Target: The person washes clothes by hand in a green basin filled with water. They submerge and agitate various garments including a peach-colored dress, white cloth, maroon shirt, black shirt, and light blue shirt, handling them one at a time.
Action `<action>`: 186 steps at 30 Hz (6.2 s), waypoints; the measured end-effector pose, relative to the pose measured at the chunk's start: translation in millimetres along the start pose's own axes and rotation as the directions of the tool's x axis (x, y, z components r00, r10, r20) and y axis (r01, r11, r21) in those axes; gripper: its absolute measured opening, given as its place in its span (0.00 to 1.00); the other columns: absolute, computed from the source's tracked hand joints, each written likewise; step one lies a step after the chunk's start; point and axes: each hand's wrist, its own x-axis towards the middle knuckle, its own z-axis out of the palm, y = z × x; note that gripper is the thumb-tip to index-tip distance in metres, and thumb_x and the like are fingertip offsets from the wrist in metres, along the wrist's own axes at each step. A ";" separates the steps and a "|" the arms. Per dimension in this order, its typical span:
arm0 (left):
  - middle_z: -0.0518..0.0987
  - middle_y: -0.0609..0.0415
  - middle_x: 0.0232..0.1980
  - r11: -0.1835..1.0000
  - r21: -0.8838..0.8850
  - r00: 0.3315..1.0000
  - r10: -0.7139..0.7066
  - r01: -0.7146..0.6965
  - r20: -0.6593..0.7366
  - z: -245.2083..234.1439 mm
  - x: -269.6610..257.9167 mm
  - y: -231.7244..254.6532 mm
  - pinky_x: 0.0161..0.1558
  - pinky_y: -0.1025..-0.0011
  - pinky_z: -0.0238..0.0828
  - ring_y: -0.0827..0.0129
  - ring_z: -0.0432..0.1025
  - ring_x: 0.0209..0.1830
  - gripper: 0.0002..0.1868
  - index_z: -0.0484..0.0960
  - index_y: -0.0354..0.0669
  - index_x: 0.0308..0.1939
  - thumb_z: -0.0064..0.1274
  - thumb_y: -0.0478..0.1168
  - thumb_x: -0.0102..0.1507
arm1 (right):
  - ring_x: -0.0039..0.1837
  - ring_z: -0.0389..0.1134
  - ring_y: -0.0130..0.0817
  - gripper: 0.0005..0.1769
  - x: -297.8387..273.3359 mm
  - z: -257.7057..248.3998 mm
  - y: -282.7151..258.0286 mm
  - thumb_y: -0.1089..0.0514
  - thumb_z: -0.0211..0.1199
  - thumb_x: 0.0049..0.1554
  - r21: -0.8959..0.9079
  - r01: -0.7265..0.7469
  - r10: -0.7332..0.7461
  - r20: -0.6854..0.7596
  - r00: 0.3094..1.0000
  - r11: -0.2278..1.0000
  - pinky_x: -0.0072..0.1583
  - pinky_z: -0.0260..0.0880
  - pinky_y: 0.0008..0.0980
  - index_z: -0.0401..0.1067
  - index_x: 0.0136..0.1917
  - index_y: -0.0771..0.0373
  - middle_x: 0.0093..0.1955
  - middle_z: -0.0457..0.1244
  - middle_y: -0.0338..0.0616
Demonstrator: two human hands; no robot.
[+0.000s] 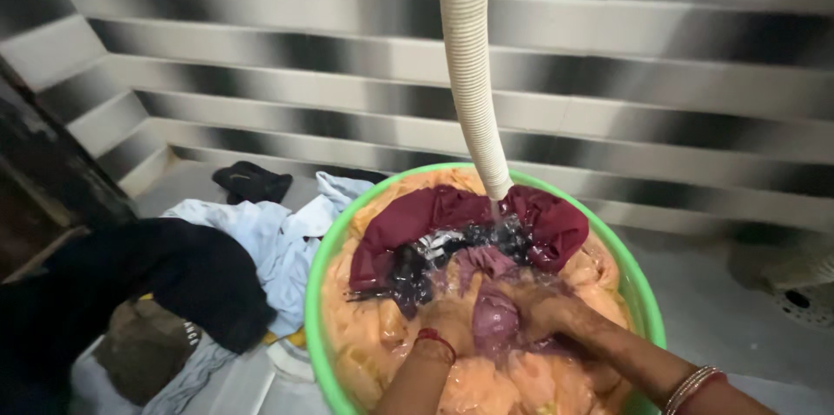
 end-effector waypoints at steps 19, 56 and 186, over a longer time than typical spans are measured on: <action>0.65 0.36 0.71 0.994 -0.092 0.974 0.036 -0.058 -0.226 -4.6 -46.4 20.1 0.65 0.43 0.60 0.42 0.61 0.70 0.20 0.76 0.49 0.64 0.45 0.39 0.67 | 0.43 0.71 0.47 0.15 -37.4 -3.6 -32.2 0.56 0.66 0.46 -0.378 0.246 -0.416 -0.480 0.772 0.892 0.44 0.72 0.45 0.75 0.50 0.50 0.40 0.67 0.48; 0.87 0.44 0.41 0.322 -0.933 0.271 -0.894 -0.161 -0.356 24.4 -81.1 -345.3 0.46 0.68 0.76 0.59 0.81 0.41 0.18 0.90 0.33 0.42 0.70 0.36 0.49 | 0.54 0.72 0.47 0.22 95.5 -60.1 -351.7 0.59 0.71 0.47 0.252 0.502 -0.320 -0.523 0.790 0.827 0.58 0.71 0.43 0.76 0.57 0.55 0.52 0.68 0.54; 0.32 0.32 0.80 0.979 0.202 0.994 0.014 0.008 -0.108 22.3 -26.8 -16.2 0.73 0.32 0.34 0.30 0.32 0.78 0.59 0.38 0.57 0.80 0.66 0.47 0.56 | 0.81 0.51 0.54 0.44 48.4 31.9 -24.7 0.57 0.50 0.67 -0.358 -0.297 0.258 -0.153 0.954 0.885 0.81 0.42 0.74 0.33 0.87 0.31 0.83 0.47 0.51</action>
